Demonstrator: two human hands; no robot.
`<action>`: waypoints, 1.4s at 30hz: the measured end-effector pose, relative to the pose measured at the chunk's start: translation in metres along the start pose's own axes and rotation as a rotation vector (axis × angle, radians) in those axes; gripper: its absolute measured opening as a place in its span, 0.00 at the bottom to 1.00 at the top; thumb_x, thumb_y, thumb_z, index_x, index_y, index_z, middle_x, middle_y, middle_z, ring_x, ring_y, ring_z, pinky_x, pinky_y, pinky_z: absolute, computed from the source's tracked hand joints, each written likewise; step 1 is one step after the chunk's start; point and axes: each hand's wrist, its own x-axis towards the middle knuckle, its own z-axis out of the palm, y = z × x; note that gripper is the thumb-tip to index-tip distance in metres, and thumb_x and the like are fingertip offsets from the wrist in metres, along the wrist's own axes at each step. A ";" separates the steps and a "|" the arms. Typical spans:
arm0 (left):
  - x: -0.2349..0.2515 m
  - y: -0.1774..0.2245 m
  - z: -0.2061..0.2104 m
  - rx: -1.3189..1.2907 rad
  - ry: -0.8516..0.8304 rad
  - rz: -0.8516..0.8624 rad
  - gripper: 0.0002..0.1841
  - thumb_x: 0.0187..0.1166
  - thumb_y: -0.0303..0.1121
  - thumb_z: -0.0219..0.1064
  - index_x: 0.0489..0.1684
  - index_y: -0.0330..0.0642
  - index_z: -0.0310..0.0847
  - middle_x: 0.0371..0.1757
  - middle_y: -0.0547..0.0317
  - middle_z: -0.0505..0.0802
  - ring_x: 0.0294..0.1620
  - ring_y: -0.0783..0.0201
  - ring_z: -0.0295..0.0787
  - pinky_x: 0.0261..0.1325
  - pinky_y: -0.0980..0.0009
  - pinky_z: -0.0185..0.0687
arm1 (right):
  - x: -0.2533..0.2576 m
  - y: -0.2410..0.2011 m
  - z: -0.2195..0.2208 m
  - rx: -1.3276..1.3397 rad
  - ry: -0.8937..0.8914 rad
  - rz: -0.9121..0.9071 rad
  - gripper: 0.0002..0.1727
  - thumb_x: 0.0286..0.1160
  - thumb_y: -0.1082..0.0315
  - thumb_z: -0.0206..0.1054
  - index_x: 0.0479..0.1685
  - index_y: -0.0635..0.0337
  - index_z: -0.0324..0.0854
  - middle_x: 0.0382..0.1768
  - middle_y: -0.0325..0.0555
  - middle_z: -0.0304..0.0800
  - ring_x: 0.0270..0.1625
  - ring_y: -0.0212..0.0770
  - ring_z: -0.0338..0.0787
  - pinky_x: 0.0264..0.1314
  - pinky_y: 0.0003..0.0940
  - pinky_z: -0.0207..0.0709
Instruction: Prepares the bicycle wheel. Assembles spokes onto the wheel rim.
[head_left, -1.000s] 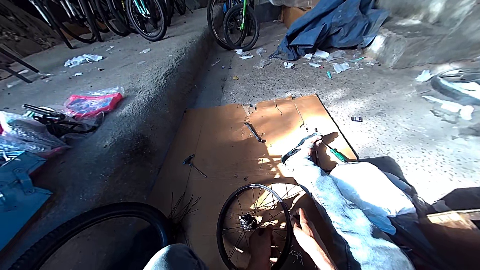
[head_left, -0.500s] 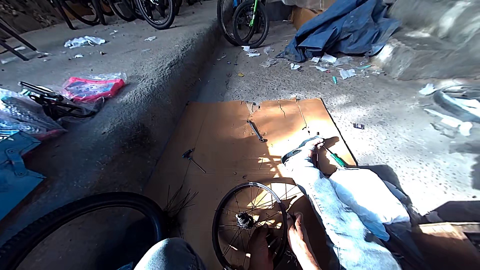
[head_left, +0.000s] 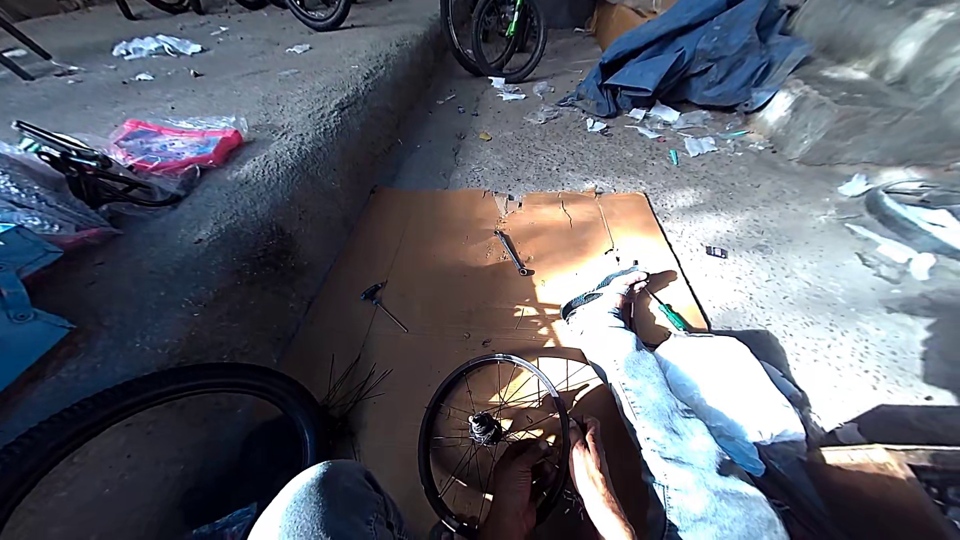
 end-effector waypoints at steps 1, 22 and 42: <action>-0.002 0.000 0.003 0.023 0.046 0.028 0.15 0.78 0.25 0.73 0.57 0.31 0.77 0.42 0.41 0.92 0.32 0.54 0.91 0.36 0.62 0.91 | 0.000 0.000 0.001 0.001 0.009 0.002 0.16 0.90 0.66 0.52 0.65 0.68 0.73 0.50 0.55 0.84 0.51 0.42 0.86 0.57 0.37 0.81; -0.002 0.006 0.013 0.117 0.121 -0.011 0.13 0.83 0.30 0.70 0.55 0.30 0.78 0.35 0.43 0.92 0.31 0.54 0.93 0.37 0.61 0.92 | 0.001 0.002 0.002 0.019 0.027 -0.004 0.15 0.90 0.66 0.51 0.62 0.67 0.74 0.48 0.52 0.82 0.48 0.40 0.85 0.55 0.36 0.81; 0.001 0.009 -0.001 -0.294 0.201 0.126 0.14 0.94 0.31 0.48 0.66 0.31 0.72 0.51 0.39 0.88 0.48 0.49 0.91 0.52 0.53 0.89 | 0.004 -0.001 0.001 -0.007 0.019 0.016 0.15 0.91 0.66 0.51 0.62 0.66 0.75 0.50 0.53 0.83 0.51 0.41 0.85 0.57 0.36 0.79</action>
